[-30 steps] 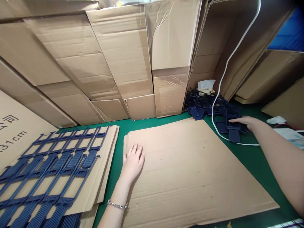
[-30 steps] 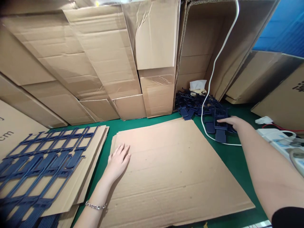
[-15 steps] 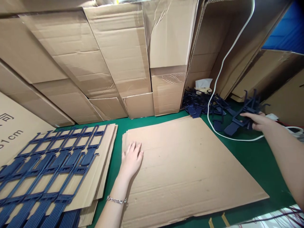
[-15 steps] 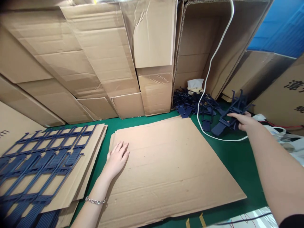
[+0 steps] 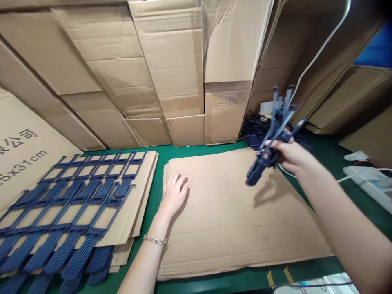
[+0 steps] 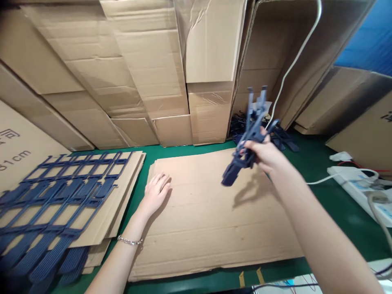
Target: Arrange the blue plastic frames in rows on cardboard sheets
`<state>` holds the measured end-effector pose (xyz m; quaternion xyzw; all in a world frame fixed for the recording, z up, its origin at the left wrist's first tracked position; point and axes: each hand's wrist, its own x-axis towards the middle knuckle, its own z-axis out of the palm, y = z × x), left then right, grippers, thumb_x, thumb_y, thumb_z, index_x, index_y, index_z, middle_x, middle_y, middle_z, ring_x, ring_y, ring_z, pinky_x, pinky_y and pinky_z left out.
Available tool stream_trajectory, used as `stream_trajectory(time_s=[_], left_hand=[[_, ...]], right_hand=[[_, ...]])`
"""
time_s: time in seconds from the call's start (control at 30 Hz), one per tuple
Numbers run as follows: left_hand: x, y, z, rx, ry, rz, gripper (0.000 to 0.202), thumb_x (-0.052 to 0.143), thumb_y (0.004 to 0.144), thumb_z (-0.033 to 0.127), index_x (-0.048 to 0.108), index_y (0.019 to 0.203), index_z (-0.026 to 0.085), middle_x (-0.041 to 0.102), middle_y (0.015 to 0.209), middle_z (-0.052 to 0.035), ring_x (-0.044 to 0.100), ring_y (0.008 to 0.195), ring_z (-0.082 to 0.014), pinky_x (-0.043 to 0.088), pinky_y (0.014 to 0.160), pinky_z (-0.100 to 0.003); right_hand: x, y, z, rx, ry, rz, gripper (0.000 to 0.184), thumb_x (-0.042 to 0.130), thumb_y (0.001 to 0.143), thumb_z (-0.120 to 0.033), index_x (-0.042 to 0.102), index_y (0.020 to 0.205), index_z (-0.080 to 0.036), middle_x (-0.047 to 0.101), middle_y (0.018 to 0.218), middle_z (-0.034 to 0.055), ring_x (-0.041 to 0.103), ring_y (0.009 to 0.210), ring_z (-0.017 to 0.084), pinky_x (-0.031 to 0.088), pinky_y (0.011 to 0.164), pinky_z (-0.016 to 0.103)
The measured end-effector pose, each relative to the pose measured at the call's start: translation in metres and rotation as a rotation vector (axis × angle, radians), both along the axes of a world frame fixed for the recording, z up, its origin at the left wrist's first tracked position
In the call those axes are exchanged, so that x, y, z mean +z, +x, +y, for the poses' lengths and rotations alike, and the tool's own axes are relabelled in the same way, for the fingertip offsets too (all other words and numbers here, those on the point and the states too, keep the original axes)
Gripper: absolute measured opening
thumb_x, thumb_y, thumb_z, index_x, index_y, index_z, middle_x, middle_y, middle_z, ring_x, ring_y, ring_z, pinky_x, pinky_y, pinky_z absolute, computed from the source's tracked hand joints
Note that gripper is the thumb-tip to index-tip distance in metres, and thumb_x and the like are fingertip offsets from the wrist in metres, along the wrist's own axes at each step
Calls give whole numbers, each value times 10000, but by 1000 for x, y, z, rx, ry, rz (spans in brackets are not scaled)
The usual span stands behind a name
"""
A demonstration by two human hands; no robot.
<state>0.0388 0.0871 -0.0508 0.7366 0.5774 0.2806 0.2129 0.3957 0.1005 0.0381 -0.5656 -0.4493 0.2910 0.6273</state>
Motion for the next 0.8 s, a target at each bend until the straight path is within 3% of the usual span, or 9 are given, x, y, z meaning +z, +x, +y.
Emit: stream_trajectory(time_s=[0.07,0.13,0.23,0.33,0.43,0.5,0.63,0.8], left_hand=[[1,0,-1,-26,9,-184,504,328,867,471,498,1213,147,403,1338,-138,312,1265,-249,230,1051,-425],[3,1,-4,-93,-13,-369,624,268,851,582,412,1277,149,400,1337,-143,393,1213,-249,350,986,-390],[8,2,-9,-253,2,-684,847,441,707,715,294,1339,171,372,1350,-164,416,1187,-299,408,929,-405],[16,2,-13,-346,67,-801,871,642,637,610,322,1323,178,402,1331,-156,399,1200,-316,373,972,-425],[23,0,-16,-349,63,-822,746,685,656,503,420,1257,149,445,1299,-152,403,1198,-324,348,1000,-443],[23,-2,-16,-326,27,-862,719,673,657,522,453,1234,152,454,1296,-145,408,1193,-330,346,1003,-454],[16,-6,-14,-284,-11,-823,693,661,637,570,513,1187,176,498,1260,-122,430,1174,-336,362,994,-467],[5,-4,-11,-218,-31,-849,581,698,639,479,580,1124,182,569,1175,-98,473,1134,-325,397,969,-456]], right_hand=[[-10,-57,0,246,3,38,829,691,543,-253,259,1250,-284,564,879,-8,590,636,157,535,652,411],[-18,-111,-1,300,114,-61,1039,716,523,-275,81,1345,-308,535,1042,27,595,798,190,526,723,398],[-29,-178,-8,420,156,-79,1071,667,639,-344,-112,1374,-324,528,1085,38,582,880,205,503,797,402],[-40,-221,-21,535,206,-30,1013,623,709,-316,-138,1379,-312,505,1146,59,571,942,207,481,857,406],[-50,-240,-29,541,226,-73,974,641,702,-280,-45,1391,-317,413,1279,81,501,1085,242,415,940,455],[-56,-243,-31,520,259,-158,1015,683,655,-273,-15,1390,-326,354,1326,90,439,1152,274,370,968,499],[-69,-238,-33,570,352,-306,1023,680,621,-243,9,1388,-332,325,1326,93,367,1210,292,347,979,519],[-79,-230,-43,605,363,-388,967,668,625,-244,73,1385,-294,298,1333,104,305,1252,281,322,1011,479]])
